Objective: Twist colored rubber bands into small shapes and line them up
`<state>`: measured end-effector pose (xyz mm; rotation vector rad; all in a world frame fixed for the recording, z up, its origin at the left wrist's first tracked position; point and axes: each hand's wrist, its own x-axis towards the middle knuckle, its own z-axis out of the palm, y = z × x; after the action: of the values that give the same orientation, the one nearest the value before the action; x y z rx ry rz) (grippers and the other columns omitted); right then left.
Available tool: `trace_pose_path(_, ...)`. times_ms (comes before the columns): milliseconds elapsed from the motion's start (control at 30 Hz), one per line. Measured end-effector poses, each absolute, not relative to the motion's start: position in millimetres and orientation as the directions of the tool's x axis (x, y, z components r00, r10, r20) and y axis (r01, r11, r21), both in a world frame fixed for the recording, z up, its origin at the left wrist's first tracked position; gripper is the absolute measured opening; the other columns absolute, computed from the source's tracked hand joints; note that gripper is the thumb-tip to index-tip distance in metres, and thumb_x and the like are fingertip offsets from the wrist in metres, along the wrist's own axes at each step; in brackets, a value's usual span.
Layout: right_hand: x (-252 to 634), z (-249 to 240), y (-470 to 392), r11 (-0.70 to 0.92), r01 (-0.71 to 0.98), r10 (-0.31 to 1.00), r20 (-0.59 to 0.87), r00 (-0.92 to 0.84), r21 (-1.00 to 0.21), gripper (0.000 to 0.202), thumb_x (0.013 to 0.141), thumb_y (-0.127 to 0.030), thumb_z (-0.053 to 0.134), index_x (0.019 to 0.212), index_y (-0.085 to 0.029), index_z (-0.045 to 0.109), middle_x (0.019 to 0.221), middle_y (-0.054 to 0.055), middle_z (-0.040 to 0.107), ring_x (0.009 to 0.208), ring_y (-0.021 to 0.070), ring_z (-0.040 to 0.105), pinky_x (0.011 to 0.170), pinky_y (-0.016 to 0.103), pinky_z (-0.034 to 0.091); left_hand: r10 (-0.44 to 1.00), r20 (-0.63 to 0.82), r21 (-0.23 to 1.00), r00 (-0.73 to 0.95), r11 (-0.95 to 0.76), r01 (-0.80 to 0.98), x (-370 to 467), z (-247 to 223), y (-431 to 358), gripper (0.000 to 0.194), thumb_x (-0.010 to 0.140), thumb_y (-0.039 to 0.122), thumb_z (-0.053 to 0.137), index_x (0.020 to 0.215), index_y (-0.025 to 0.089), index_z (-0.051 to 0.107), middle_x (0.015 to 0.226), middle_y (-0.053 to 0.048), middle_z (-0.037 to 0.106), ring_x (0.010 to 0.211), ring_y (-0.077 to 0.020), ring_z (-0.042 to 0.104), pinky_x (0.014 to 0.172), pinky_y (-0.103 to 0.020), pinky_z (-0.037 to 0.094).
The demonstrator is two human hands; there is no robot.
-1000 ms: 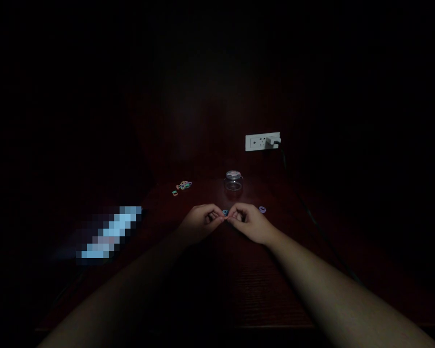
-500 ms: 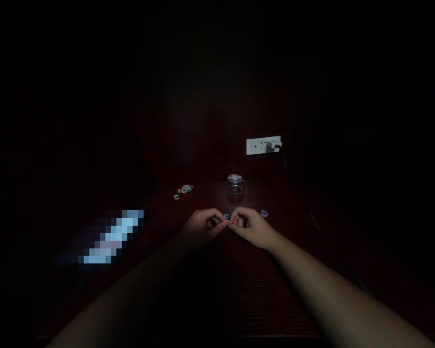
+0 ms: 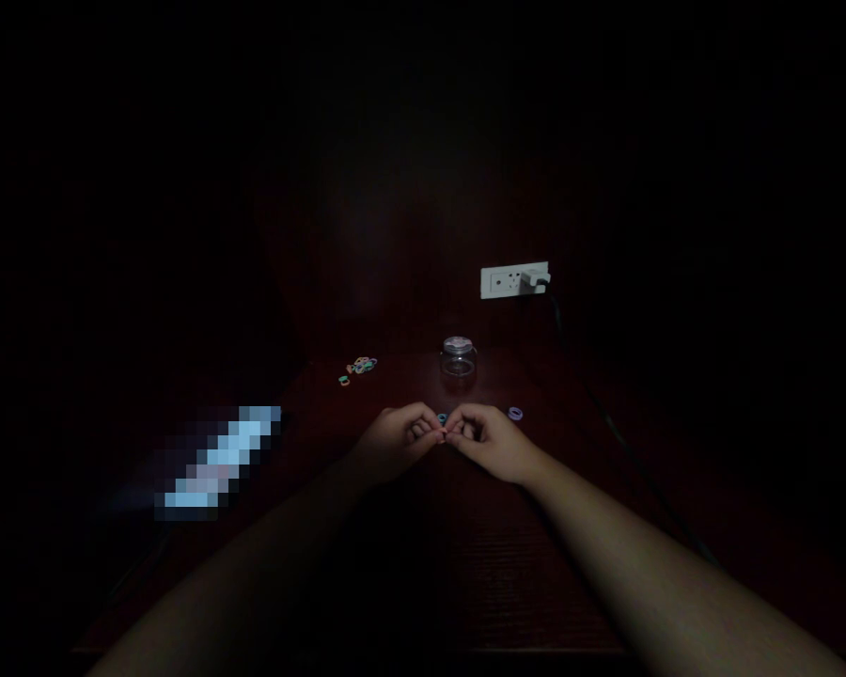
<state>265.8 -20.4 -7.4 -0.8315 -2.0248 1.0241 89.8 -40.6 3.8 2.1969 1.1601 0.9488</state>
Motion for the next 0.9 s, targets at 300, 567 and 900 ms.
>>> trace_pose_path(300,267.3,-8.2,-19.8,0.488,0.224,0.783,0.31,-0.539,-0.844,0.02,0.067,-0.033,0.058,0.068,-0.014,0.053,0.05,-0.004,0.041,0.046,0.0065,0.033,0.043,0.019,0.026,0.859,0.314,0.718,0.404,-0.493,0.491,89.7,0.0,-39.1,0.012,0.074,0.024,0.047,0.081,0.016,0.053,0.069,0.001,0.061,0.056,-0.0061,0.053,0.051,-0.016,0.04)
trace_pose_path(567,267.7,-9.7,-18.1,0.49,0.214,0.777,0.312,-0.547,-0.845,0.018,0.068,-0.031,0.057,0.068,-0.014,0.05,0.052,-0.004,0.04,0.047,0.0062,0.033,0.043,0.019,0.026,0.834,0.327,0.705,0.445,-0.529,0.473,90.9,1.8,-43.3,0.015,0.071,0.025,0.051,0.083,0.016,0.053,0.068,0.001,0.06,0.054,-0.0053,0.051,0.048,-0.015,0.038)
trace_pose_path(900,265.4,-8.0,-19.6,0.491,0.194,0.77,0.319,-0.552,-0.849,0.017,0.069,-0.029,0.056,0.075,-0.013,0.052,0.055,-0.003,0.044,0.048,0.0063,0.035,0.044,0.019,0.028,0.848,0.371,0.694,0.379,-0.524,0.494,89.6,0.3,-38.8,0.016,0.072,0.028,0.05,0.08,0.015,0.055,0.066,0.0,0.059,0.055,-0.0059,0.052,0.049,-0.015,0.039)
